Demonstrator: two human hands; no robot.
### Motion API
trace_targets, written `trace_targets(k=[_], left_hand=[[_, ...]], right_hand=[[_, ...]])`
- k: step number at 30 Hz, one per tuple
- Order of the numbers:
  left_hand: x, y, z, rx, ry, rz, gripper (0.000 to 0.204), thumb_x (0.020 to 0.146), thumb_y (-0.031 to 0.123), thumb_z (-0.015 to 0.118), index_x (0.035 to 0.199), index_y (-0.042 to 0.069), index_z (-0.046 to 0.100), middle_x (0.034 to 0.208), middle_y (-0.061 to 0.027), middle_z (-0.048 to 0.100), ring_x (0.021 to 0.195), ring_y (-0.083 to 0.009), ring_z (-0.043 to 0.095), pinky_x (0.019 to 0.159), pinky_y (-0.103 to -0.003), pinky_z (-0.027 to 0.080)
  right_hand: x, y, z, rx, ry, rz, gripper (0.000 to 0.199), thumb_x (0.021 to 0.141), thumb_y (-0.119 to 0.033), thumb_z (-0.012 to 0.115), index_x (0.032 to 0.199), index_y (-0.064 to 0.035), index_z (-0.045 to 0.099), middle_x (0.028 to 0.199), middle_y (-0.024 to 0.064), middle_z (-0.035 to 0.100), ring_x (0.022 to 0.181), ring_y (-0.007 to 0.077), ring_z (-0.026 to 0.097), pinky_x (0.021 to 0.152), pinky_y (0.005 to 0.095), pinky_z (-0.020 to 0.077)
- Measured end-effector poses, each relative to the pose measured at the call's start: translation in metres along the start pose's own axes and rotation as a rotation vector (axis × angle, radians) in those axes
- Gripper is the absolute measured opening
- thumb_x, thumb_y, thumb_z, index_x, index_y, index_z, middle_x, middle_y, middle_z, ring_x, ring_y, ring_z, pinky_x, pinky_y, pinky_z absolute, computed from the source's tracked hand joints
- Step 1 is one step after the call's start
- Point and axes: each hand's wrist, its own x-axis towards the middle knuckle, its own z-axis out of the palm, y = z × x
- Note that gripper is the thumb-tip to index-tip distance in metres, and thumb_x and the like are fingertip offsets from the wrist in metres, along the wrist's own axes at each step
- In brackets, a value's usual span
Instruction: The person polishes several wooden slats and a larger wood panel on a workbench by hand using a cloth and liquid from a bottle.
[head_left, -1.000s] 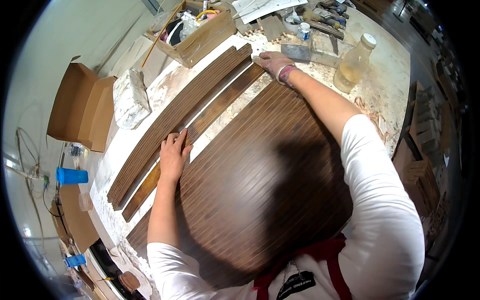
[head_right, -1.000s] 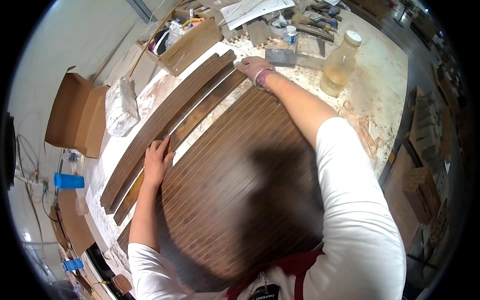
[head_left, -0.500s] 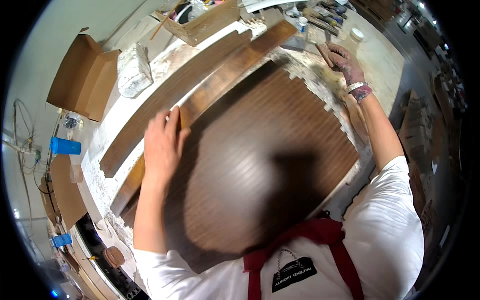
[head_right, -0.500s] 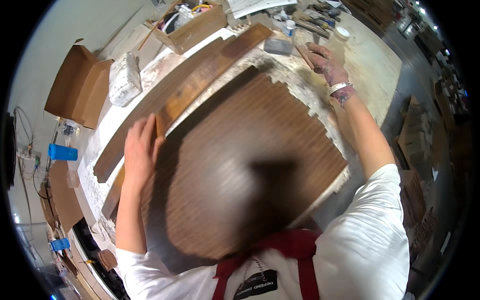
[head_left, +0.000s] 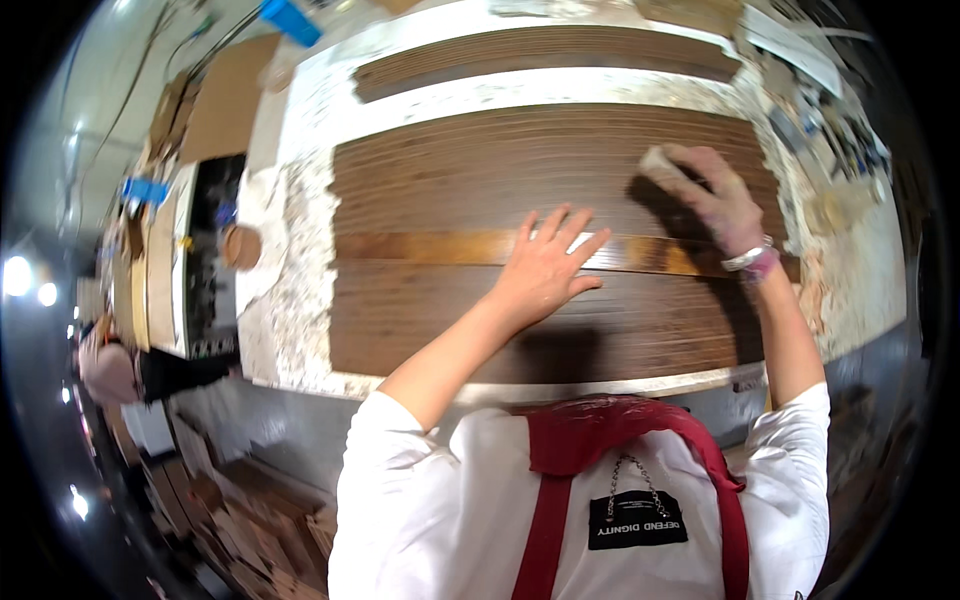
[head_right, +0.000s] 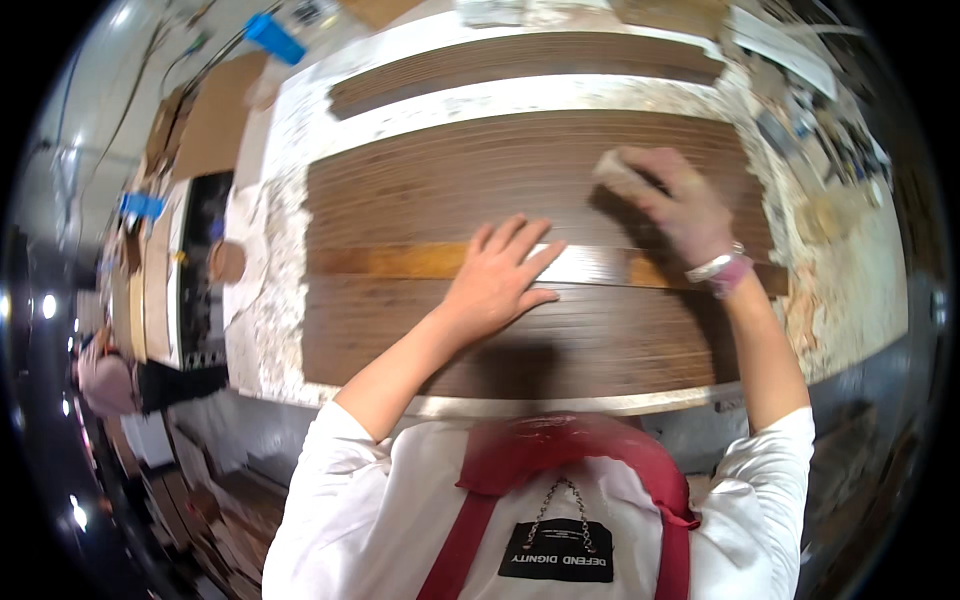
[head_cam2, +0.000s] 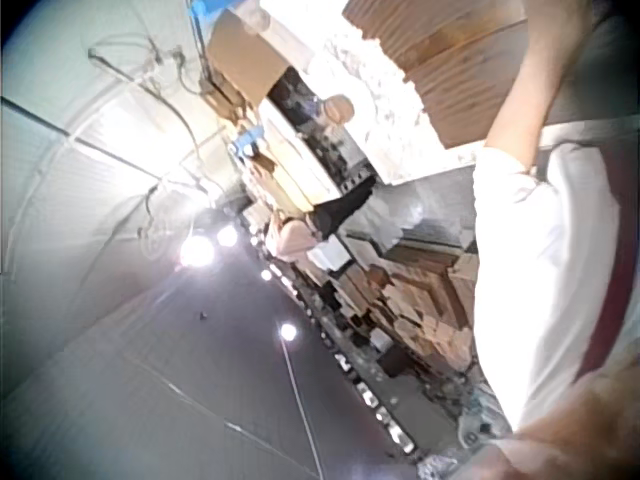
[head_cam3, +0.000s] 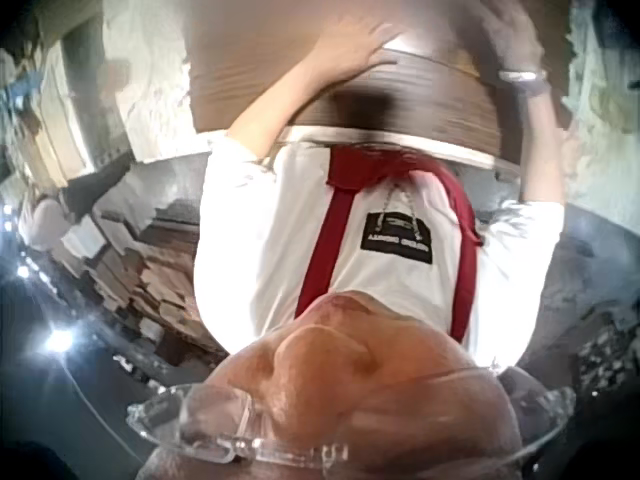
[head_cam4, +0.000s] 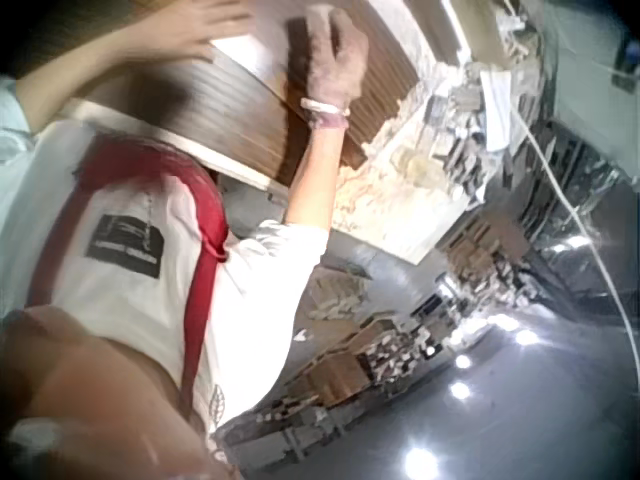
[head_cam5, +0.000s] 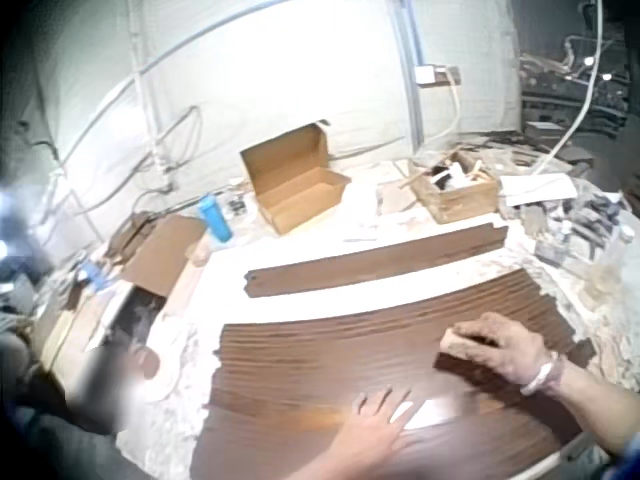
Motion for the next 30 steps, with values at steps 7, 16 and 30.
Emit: trace_targets(k=[7,16,30], left_hand=[[-0.019,-0.006,0.042,-0.121,0.051,-0.175,0.045,0.092,0.032,0.058,0.131,0.01,0.054,0.133,-0.0135,0.054,0.124,-0.0294,0.048,0.104,-0.045,0.036],[-0.018,-0.006,0.062,-0.447,0.404,-0.196,0.034,0.092,0.007,0.053,0.125,0.001,0.055,0.132,-0.0151,0.055,0.123,-0.0254,0.051,0.105,-0.038,0.039],[-0.014,0.002,0.078,-0.248,0.511,-0.154,0.033,0.089,0.015,0.056,0.121,0.01,0.062,0.13,-0.0096,0.055,0.131,-0.0266,0.043,0.108,-0.047,0.033]], right_hand=[[0.106,-0.185,0.209,0.104,-0.398,-0.59,0.024,0.091,-0.032,0.062,0.111,-0.0196,0.068,0.102,0.0023,0.062,0.097,0.0249,0.062,0.08,0.0363,0.052],[0.14,-0.253,0.327,-0.144,-0.808,-0.901,0.015,0.083,-0.028,0.067,0.093,-0.0183,0.074,0.095,0.0107,0.066,0.093,0.0295,0.065,0.081,0.0409,0.0524],[0.162,-0.266,0.342,-0.483,-0.59,-0.692,0.018,0.078,-0.011,0.063,0.094,-0.0136,0.071,0.093,0.0138,0.064,0.093,0.0309,0.065,0.079,0.0394,0.0541]])
